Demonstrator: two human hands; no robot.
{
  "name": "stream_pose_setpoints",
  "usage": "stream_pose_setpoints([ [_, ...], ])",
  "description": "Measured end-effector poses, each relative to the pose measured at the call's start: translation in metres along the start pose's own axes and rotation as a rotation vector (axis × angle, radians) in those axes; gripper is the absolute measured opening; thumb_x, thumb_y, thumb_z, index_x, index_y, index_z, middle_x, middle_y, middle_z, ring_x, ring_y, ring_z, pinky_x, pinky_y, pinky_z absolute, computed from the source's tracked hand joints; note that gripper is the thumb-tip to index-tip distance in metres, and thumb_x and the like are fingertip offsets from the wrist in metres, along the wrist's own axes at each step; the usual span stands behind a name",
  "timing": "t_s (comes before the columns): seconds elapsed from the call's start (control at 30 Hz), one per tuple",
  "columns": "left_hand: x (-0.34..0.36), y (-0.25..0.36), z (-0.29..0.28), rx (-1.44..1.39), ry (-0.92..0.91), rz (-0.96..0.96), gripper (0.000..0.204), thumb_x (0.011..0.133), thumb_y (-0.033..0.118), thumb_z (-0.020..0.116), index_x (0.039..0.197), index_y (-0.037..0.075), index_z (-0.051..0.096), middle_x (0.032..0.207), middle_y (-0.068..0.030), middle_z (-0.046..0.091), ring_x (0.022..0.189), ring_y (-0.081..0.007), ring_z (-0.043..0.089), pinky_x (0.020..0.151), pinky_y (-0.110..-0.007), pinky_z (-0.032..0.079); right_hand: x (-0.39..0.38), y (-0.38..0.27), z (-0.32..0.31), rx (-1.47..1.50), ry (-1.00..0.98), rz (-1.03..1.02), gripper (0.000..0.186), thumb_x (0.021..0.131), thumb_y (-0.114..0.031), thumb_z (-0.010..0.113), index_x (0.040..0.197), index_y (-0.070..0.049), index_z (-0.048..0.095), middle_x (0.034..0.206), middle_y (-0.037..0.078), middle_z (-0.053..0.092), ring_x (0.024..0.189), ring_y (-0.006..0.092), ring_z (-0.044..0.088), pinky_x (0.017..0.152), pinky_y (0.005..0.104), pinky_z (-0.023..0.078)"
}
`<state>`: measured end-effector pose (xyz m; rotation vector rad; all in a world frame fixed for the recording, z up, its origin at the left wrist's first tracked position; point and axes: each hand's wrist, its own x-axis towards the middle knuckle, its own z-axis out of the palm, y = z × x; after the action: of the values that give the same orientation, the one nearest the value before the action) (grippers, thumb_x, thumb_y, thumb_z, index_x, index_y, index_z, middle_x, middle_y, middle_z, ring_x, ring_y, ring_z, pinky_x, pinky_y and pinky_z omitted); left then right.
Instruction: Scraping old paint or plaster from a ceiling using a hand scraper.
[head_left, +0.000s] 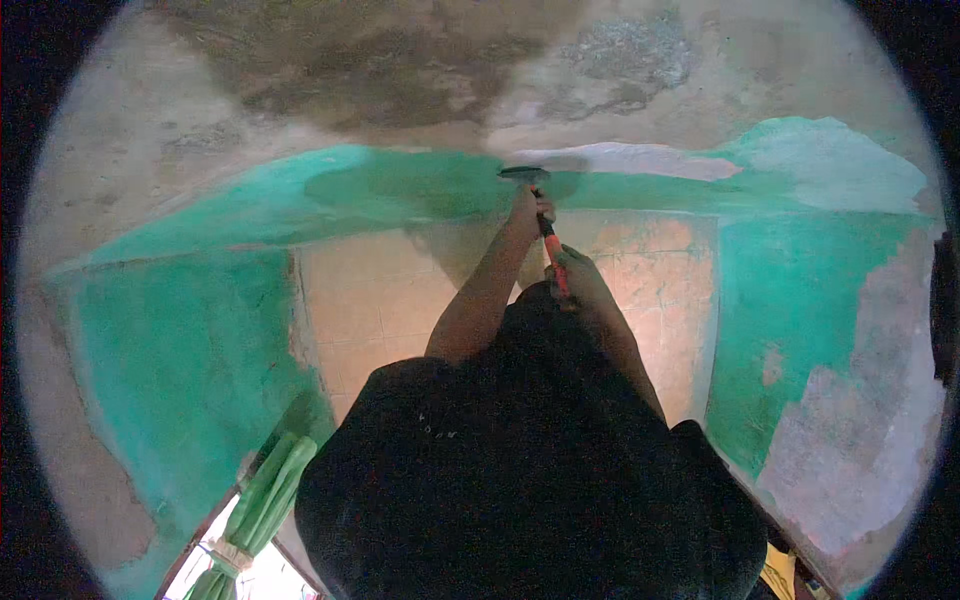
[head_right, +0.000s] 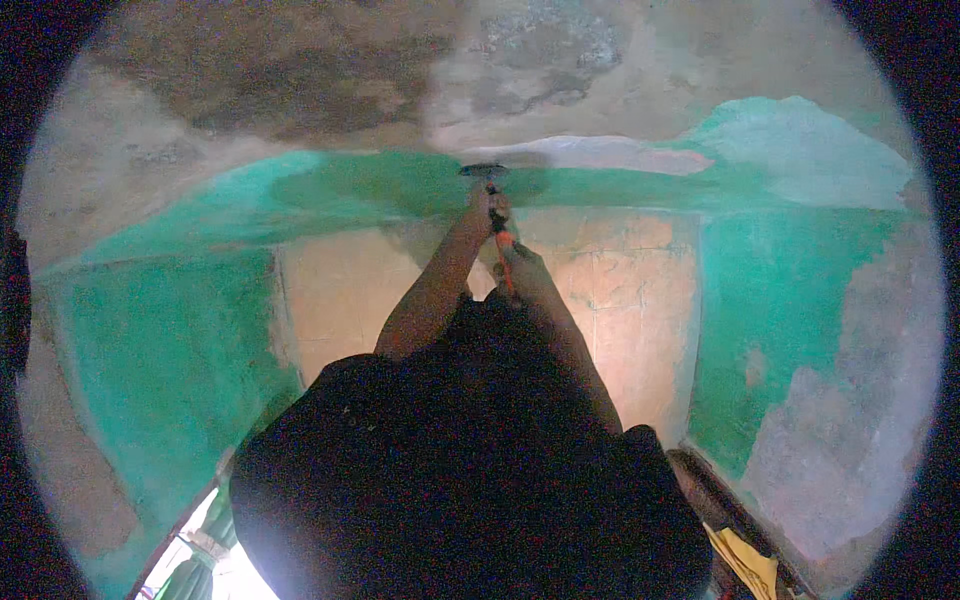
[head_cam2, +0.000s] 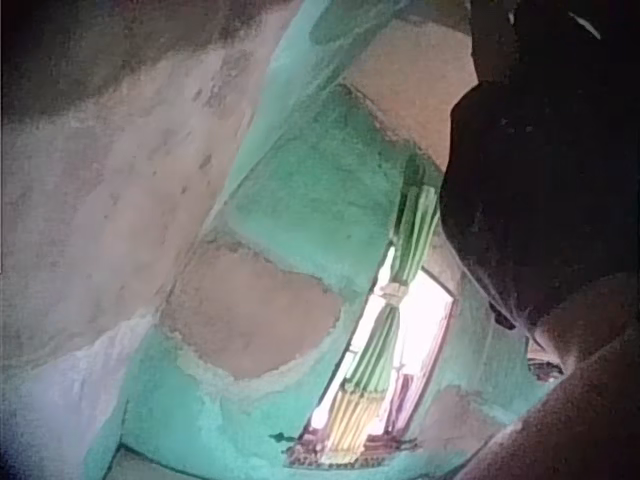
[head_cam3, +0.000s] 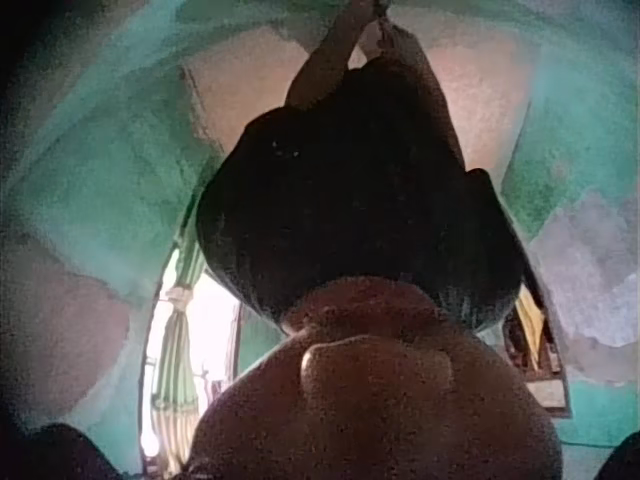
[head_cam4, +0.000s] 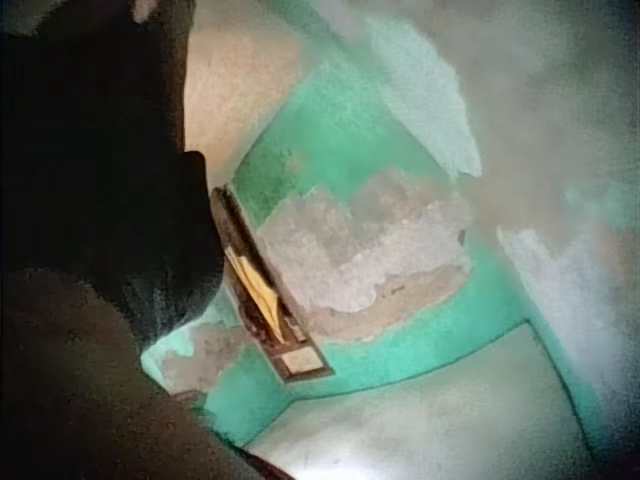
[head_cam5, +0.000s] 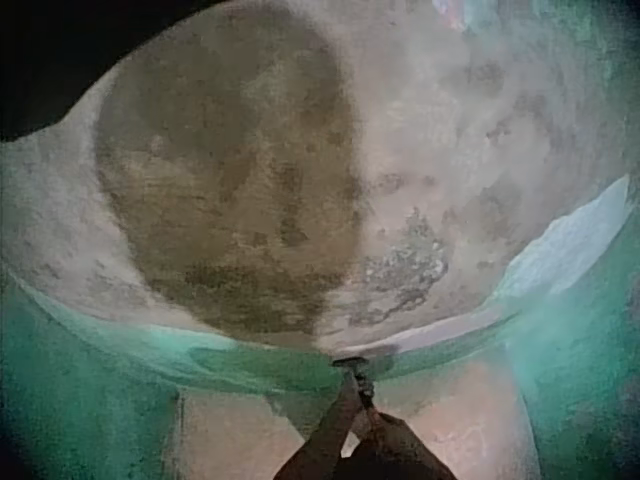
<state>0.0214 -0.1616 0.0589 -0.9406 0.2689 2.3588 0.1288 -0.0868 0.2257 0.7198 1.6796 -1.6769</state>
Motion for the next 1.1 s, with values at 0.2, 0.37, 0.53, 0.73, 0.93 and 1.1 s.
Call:
stream_pose_setpoints([
  [0.2,-0.006,0.012,0.004,-0.085,-0.076,-0.14,0.031,0.081,0.04,0.036,0.062,0.017,0.039,0.045,0.0058,0.026,0.033,-0.0084,0.027,0.031,-0.024,0.023,-0.003,0.004,0.002,0.02,-0.005,-0.074,0.038,0.082,-0.035,0.049,0.101,-0.002,0.047,0.061,0.0,0.046,0.047,0.0075,0.043,0.04,0.0212,0.034],
  [0.37,-0.02,0.006,0.017,0.074,-0.021,-0.013,0.031,0.081,0.042,0.036,0.063,0.017,0.038,0.045,0.0053,0.026,0.033,-0.0084,0.026,0.031,-0.024,0.023,-0.027,-0.013,0.009,0.113,-0.005,-0.055,0.043,0.083,-0.035,0.047,0.11,-0.002,0.045,0.062,0.001,0.047,0.048,0.0086,0.044,0.04,0.0214,0.035],
  [0.53,-0.004,0.02,-0.017,0.007,-0.07,0.041,0.034,0.082,0.044,0.036,0.064,0.014,0.039,0.047,0.0044,0.028,0.034,-0.0091,0.028,0.031,-0.025,0.026,0.001,0.003,0.016,-0.149,0.011,-0.04,0.045,0.083,-0.036,0.046,0.111,-0.001,0.045,0.063,0.001,0.047,0.049,0.0094,0.044,0.042,0.0217,0.035],
  [0.73,-0.034,0.008,0.021,0.144,0.036,0.08,0.033,0.082,0.04,0.037,0.064,0.012,0.038,0.046,0.0034,0.029,0.034,-0.0094,0.028,0.03,-0.026,0.024,-0.001,0.006,0.009,-0.1,0.041,-0.236,0.045,0.084,-0.04,0.042,0.103,0.0,0.049,0.06,0.0,0.045,0.048,0.0084,0.043,0.042,0.0222,0.034],
  [0.93,-0.041,0.006,0.027,0.095,-0.025,-0.042,0.03,0.082,0.037,0.036,0.065,0.012,0.04,0.047,0.0036,0.029,0.033,-0.0087,0.027,0.03,-0.024,0.025,-0.008,0.011,0.003,-0.163,0.081,-0.206,0.045,0.084,-0.041,0.04,0.099,0.0,0.049,0.06,0.0,0.045,0.047,0.0082,0.042,0.041,0.022,0.033],
  [1.1,-0.02,0.018,-0.004,-0.056,-0.27,-0.076,0.033,0.08,0.043,0.04,0.068,0.013,0.044,0.05,0.0035,0.032,0.038,-0.0082,0.03,0.034,-0.023,0.027,0.034,0.051,0.008,-0.227,0.285,-0.252,0.041,0.084,-0.04,0.041,0.094,-0.001,0.049,0.06,0.0,0.043,0.046,0.0086,0.041,0.041,0.0228,0.033],
])
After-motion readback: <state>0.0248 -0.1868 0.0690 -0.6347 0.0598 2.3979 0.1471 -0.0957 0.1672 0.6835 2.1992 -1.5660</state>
